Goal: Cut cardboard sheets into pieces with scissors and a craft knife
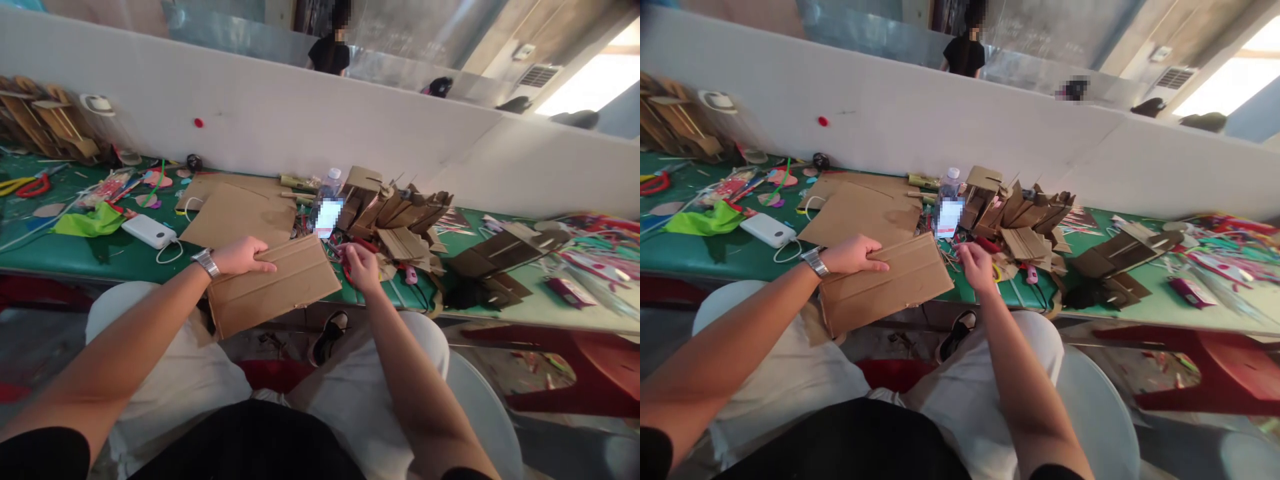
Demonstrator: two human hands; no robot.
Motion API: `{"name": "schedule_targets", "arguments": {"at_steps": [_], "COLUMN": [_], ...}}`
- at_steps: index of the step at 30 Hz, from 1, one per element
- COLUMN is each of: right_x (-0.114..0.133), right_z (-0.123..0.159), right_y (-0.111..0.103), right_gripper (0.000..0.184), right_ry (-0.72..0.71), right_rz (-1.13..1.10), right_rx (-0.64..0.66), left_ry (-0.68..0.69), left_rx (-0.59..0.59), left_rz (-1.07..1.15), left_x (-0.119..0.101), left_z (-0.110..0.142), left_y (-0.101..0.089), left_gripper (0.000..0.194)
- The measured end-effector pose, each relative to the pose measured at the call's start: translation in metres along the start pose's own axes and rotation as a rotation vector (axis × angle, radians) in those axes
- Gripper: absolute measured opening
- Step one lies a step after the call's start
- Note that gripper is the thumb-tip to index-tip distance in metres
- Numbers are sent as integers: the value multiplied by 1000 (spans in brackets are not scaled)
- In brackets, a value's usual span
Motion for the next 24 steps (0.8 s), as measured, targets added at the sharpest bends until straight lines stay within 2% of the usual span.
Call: {"name": "schedule_targets", "arguments": {"at_steps": [1, 4, 6, 8, 11, 14, 16, 18, 20, 21, 23, 24], "right_x": [6, 24, 32, 36, 37, 33, 29, 25, 22, 21, 19, 18], "right_z": [12, 43, 54, 57, 54, 48, 44, 41, 38, 38, 38, 38], "right_y": [13, 37, 41, 40, 33, 25, 17, 10, 4, 2, 3, 4], "right_gripper": [61, 61, 62, 62, 58, 56, 55, 54, 54, 54, 55, 56], "right_ry": [15, 68, 135, 222, 275, 290, 283, 265, 246, 238, 225, 220], "right_rz": [-72, -245, -381, -521, -591, -611, -627, -644, -657, -662, -669, -672], "right_rx": [104, 344, 440, 483, 462, 389, 312, 230, 164, 142, 122, 122], "left_ry": [-1, 24, 48, 73, 86, 65, 22, -36, -100, -127, -168, -184], "left_rx": [17, 69, 86, 90, 62, -44, -153, -345, -505, -542, -545, -543], "left_rz": [0, 8, 27, 51, 50, -19, -45, -4, 210, 361, 619, 676], "left_x": [-2, -7, -10, -12, -11, -1, 9, 17, 23, 25, 26, 26], "left_z": [1, 5, 7, 7, 6, 8, 12, 16, 20, 21, 22, 22], "left_y": [1, 4, 6, 7, 5, -7, -19, -32, -37, -36, -25, -19], "left_gripper": [63, 64, 65, 66, 60, 49, 47, 46, 49, 52, 57, 58]}}
Point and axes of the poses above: each hand's wrist, its own z-axis away from the middle knuckle, its own y-axis out of the palm, x = y × z, the point moved 3 cm from there along -z, towards the middle knuckle, and after that the axes turned 2 degrees about -y, right-handed, at the moved point
